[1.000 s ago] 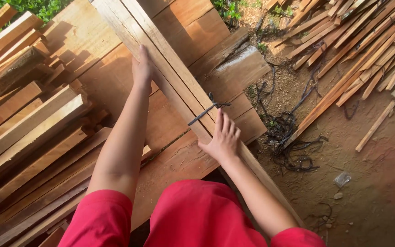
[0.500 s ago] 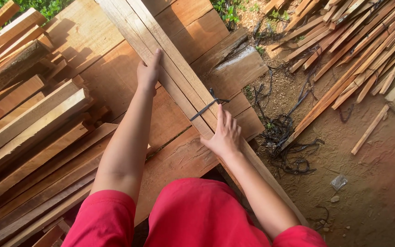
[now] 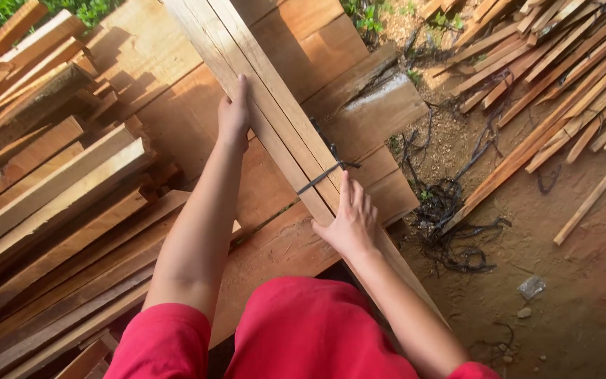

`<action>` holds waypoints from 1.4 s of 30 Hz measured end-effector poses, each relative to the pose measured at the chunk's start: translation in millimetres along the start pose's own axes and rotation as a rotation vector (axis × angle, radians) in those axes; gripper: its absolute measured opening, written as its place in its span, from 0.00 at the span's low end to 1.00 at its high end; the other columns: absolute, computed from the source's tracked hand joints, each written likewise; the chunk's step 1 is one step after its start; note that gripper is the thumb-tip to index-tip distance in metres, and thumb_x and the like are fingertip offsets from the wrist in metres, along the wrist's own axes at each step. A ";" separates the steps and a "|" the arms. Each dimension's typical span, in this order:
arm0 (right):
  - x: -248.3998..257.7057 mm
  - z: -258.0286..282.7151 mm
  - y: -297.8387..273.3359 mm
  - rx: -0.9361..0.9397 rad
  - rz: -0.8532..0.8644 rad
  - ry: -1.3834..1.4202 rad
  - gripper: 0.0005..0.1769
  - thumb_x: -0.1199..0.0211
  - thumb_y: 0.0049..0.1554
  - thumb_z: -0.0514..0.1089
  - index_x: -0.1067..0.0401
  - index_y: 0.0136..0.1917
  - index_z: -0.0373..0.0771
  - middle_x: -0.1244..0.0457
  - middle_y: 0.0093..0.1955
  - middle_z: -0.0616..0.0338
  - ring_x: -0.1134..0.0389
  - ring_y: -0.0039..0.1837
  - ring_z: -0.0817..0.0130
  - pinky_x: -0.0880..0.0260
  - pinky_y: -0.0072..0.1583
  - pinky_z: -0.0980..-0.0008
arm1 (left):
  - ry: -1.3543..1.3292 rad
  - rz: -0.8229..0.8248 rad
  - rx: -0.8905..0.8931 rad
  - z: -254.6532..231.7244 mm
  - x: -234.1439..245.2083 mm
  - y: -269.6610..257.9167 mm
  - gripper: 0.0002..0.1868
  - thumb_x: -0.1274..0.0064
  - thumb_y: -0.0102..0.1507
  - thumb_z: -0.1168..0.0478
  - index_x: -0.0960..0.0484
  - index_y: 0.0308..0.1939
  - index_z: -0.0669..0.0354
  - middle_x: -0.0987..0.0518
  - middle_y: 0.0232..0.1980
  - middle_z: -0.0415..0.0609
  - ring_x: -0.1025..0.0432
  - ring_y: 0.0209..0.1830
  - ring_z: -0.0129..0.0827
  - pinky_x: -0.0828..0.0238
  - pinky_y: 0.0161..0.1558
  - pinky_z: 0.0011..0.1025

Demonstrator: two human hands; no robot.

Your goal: Arranging and sorting wooden planks on a small wooden rack from a larger stack.

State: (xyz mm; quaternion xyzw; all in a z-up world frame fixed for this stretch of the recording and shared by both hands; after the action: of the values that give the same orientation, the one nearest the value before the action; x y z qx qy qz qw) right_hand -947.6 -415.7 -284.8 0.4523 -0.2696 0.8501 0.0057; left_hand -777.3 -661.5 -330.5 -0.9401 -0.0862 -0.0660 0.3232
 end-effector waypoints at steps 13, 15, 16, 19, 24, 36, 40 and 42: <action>-43.9 -32.9 13.2 0.195 -0.450 -0.180 0.71 0.35 0.36 0.79 0.48 0.82 0.40 0.44 0.73 0.47 0.36 0.62 0.50 0.37 0.54 0.49 | 0.362 0.046 -0.171 21.2 -3.8 12.8 0.44 0.61 0.69 0.29 0.29 0.68 0.67 0.26 0.65 0.72 0.36 0.71 0.62 0.39 0.69 0.59; -47.5 -37.2 11.5 0.221 -0.516 -0.184 0.69 0.37 0.38 0.82 0.45 0.80 0.39 0.43 0.73 0.47 0.35 0.61 0.49 0.37 0.54 0.49 | 0.328 -0.015 -0.172 36.4 -8.1 13.8 0.42 0.57 0.68 0.29 0.28 0.68 0.62 0.24 0.64 0.69 0.34 0.69 0.61 0.36 0.68 0.57; -46.5 -38.0 7.9 0.216 -0.516 -0.186 0.69 0.37 0.38 0.82 0.45 0.80 0.39 0.43 0.73 0.47 0.35 0.61 0.49 0.37 0.54 0.49 | 0.329 -0.010 -0.171 38.8 -5.9 3.5 0.42 0.57 0.68 0.29 0.28 0.68 0.62 0.24 0.64 0.69 0.34 0.69 0.61 0.36 0.68 0.57; -46.2 -38.2 13.0 0.177 -0.362 -0.174 0.74 0.31 0.34 0.75 0.52 0.83 0.41 0.47 0.76 0.45 0.38 0.65 0.46 0.38 0.58 0.47 | 0.299 0.027 -0.153 43.3 -1.9 -8.7 0.44 0.58 0.68 0.29 0.28 0.68 0.66 0.27 0.67 0.71 0.36 0.71 0.60 0.39 0.70 0.54; -45.4 -35.8 13.1 0.176 -0.328 -0.166 0.73 0.32 0.38 0.77 0.56 0.84 0.41 0.48 0.77 0.44 0.39 0.67 0.45 0.38 0.59 0.45 | 0.418 0.062 -0.206 74.6 31.9 -3.7 0.41 0.51 0.69 0.31 0.31 0.72 0.62 0.31 0.73 0.61 0.38 0.74 0.50 0.42 0.73 0.48; -61.2 -0.1 -9.5 0.198 -0.301 -0.142 0.62 0.32 0.50 0.70 0.57 0.84 0.42 0.69 0.86 0.46 0.71 0.84 0.34 0.68 0.76 0.26 | 0.242 -0.008 -0.396 68.0 191.4 -65.2 0.19 0.49 0.72 0.47 0.20 0.62 0.52 0.17 0.56 0.50 0.21 0.53 0.43 0.19 0.46 0.37; -83.9 45.8 -43.9 0.294 -0.285 -0.116 0.59 0.31 0.52 0.66 0.56 0.84 0.42 0.70 0.87 0.48 0.69 0.84 0.36 0.60 0.76 0.28 | 0.188 -0.078 -0.470 74.3 260.8 -90.9 0.17 0.47 0.72 0.49 0.19 0.60 0.51 0.16 0.52 0.49 0.20 0.48 0.37 0.19 0.45 0.36; -99.2 70.6 -62.4 0.365 -0.287 -0.077 0.58 0.29 0.52 0.63 0.54 0.83 0.41 0.70 0.86 0.46 0.67 0.84 0.36 0.58 0.76 0.29 | 0.157 -0.076 -0.496 75.0 300.1 -110.0 0.17 0.48 0.73 0.49 0.20 0.61 0.50 0.17 0.54 0.50 0.20 0.51 0.39 0.23 0.52 0.40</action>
State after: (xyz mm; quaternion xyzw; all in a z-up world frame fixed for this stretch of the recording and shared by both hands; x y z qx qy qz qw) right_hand -819.1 -371.9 -301.7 0.5117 -0.0445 0.8573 0.0343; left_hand -501.6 -493.9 -269.6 -0.9787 -0.0772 -0.1700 0.0858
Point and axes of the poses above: each hand's wrist, its own y-axis towards the middle knuckle, its own x-axis out of the back of the hand, z = x × y, the point moved 3 cm from there along y, towards the middle knuckle
